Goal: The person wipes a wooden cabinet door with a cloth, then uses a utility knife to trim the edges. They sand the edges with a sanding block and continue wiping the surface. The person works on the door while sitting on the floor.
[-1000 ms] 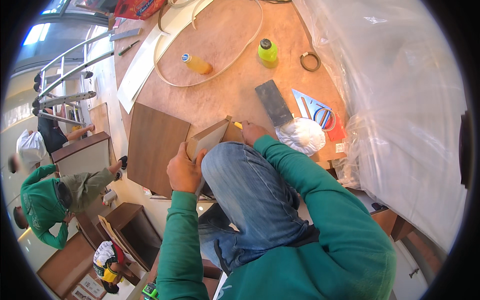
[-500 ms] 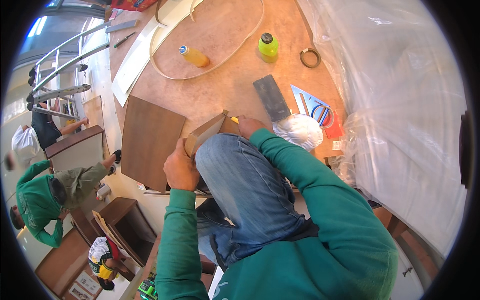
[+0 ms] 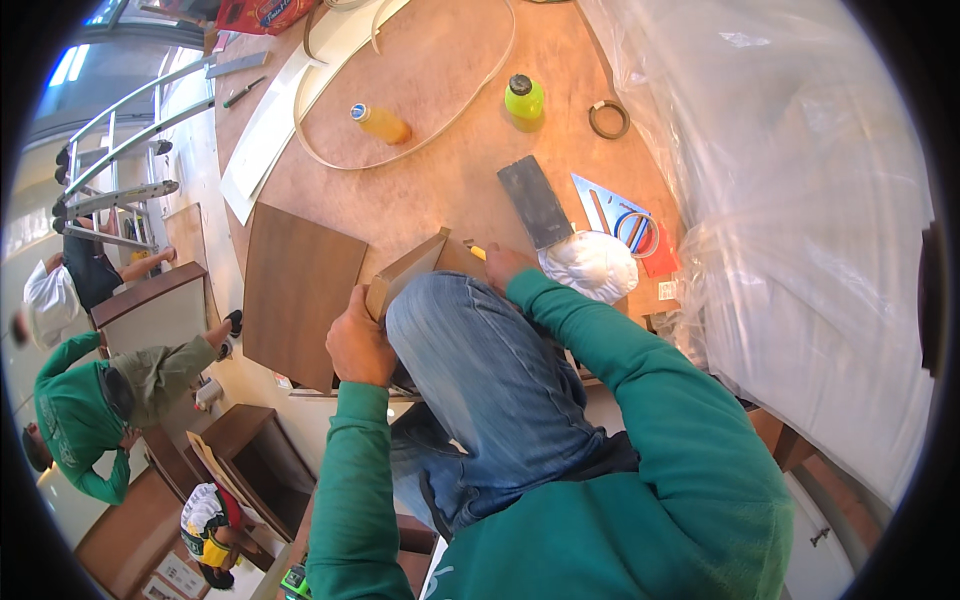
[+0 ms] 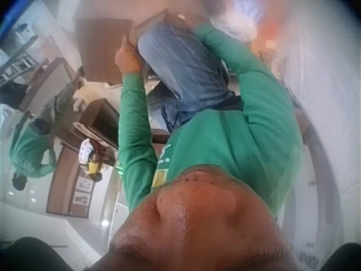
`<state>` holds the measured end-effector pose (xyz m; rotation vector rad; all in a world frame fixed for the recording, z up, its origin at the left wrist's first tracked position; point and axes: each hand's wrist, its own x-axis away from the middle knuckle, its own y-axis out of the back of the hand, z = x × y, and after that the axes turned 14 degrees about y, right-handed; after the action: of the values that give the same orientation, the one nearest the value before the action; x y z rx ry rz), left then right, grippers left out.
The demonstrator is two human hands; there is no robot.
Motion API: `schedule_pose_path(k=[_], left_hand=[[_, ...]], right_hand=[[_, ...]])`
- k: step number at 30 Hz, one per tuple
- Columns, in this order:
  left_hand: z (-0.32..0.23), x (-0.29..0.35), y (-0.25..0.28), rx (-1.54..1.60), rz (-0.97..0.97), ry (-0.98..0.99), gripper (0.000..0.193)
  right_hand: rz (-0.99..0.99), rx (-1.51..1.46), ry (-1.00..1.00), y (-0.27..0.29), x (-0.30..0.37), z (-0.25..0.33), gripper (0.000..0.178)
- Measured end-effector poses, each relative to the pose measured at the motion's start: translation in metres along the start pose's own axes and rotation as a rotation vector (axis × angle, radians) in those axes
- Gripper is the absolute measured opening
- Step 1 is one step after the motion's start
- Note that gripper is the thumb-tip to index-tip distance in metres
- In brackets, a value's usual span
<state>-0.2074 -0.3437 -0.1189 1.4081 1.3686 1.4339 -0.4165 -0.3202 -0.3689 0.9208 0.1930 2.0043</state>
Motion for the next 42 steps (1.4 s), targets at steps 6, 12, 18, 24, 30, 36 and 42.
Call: schedule_pose_path(k=[6, 12, 18, 24, 30, 36, 42], left_hand=[[-0.004, 0.002, 0.001, 0.033, 0.018, 0.0, 0.038], [0.004, -0.002, -0.003, -0.015, 0.014, 0.011, 0.041], [-0.001, 0.0, -0.001, -0.025, 0.011, 0.012, 0.039], [0.003, 0.001, -0.002, -0.022, -0.004, -0.016, 0.035], [-0.003, 0.005, -0.003, -0.044, 0.025, 0.002, 0.035], [-0.007, 0.004, -0.001, -0.06, 0.003, 0.028, 0.036], [-0.002, 0.008, -0.005, -0.081, 0.016, 0.032, 0.037]], right_hand=[[-0.079, -0.07, 0.042, 0.0, -0.012, 0.015, 0.036], [-0.036, -0.056, 0.022, -0.007, -0.029, 0.017, 0.036], [-0.041, -0.027, 0.026, -0.006, -0.028, 0.019, 0.029], [-0.014, -0.005, 0.029, 0.0, -0.025, 0.021, 0.031], [0.017, 0.003, 0.046, -0.001, -0.041, 0.012, 0.034], [0.026, 0.013, 0.019, 0.001, -0.02, 0.003, 0.035], [0.036, 0.011, 0.005, 0.017, 0.004, 0.014, 0.033]])
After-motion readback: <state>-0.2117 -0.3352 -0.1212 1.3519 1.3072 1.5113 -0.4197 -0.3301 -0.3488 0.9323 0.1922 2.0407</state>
